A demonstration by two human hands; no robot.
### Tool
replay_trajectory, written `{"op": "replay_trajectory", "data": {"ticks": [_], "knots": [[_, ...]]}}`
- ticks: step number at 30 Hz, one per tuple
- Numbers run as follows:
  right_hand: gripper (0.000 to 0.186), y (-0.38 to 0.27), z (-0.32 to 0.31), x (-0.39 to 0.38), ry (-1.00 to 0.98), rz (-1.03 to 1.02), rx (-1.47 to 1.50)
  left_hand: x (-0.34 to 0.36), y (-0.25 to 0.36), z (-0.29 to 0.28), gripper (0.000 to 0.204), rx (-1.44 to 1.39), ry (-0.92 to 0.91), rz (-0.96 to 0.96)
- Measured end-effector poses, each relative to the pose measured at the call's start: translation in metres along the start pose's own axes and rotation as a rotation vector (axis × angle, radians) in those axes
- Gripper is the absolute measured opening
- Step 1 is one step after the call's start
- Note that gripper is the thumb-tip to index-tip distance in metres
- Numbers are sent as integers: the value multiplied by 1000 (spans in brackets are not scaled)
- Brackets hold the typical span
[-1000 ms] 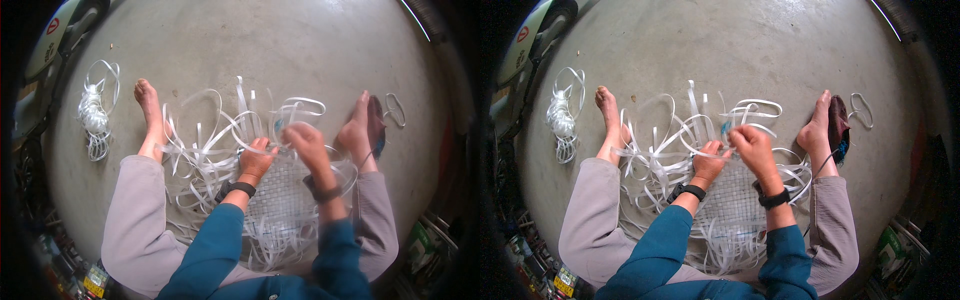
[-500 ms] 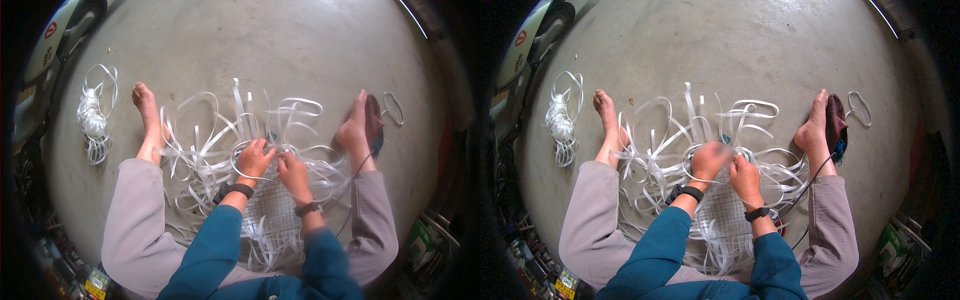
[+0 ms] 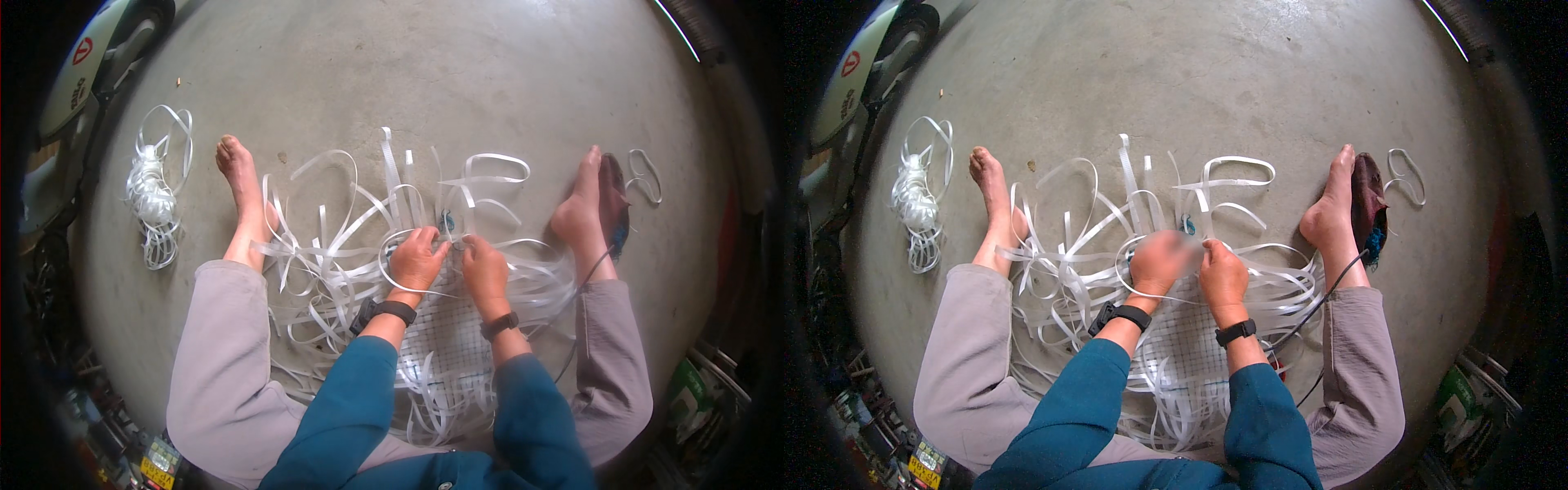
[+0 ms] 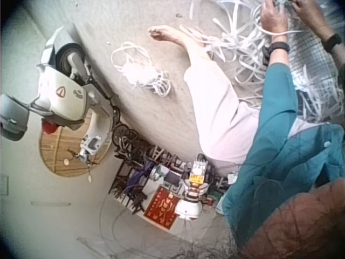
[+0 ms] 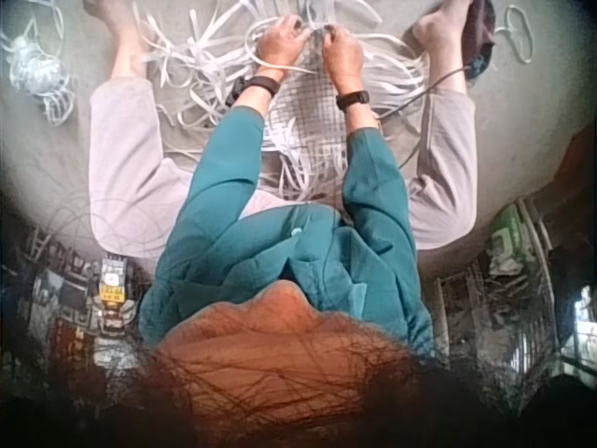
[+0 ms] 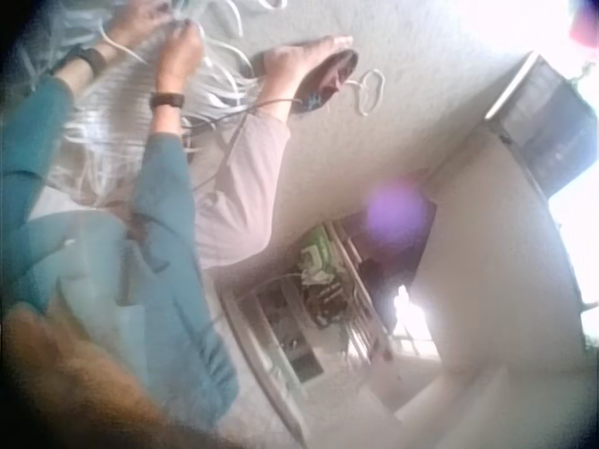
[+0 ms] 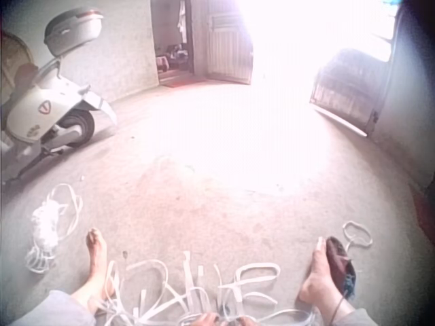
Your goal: The recorder is weaving a basket or container using white plastic strips while sitting on the floor.
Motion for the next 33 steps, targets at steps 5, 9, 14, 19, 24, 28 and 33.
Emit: {"op": "replay_trajectory", "data": {"ticks": [5,9,14,19,24,28,33], "knots": [[18,6,4,1,-9,-54,-103,1,2,2,27,-11,6,8],[18,10,7,-1,-37,-64,-92,0,2,1,26,-3,12,11],[19,15,9,-2,6,-101,-18,0,0,2,26,-22,7,7],[15,12,2,-7,70,-130,105,0,-2,2,26,-34,-14,5],[19,11,3,-9,37,-121,94,0,-4,1,23,-46,-49,-8],[23,11,7,-12,20,-187,36,1,-3,1,22,-62,-52,-13],[26,13,13,-17,33,-259,15,1,-2,-1,22,-74,-41,1]]}}
Point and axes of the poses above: each hand's wrist, its own x-axis towards the middle knuckle, its own z-axis out of the palm, y = z × x, the point moved 6 cm from there along x, towards the middle knuckle, and after that the axes turned 4 degrees about x, right-handed, at the moved point
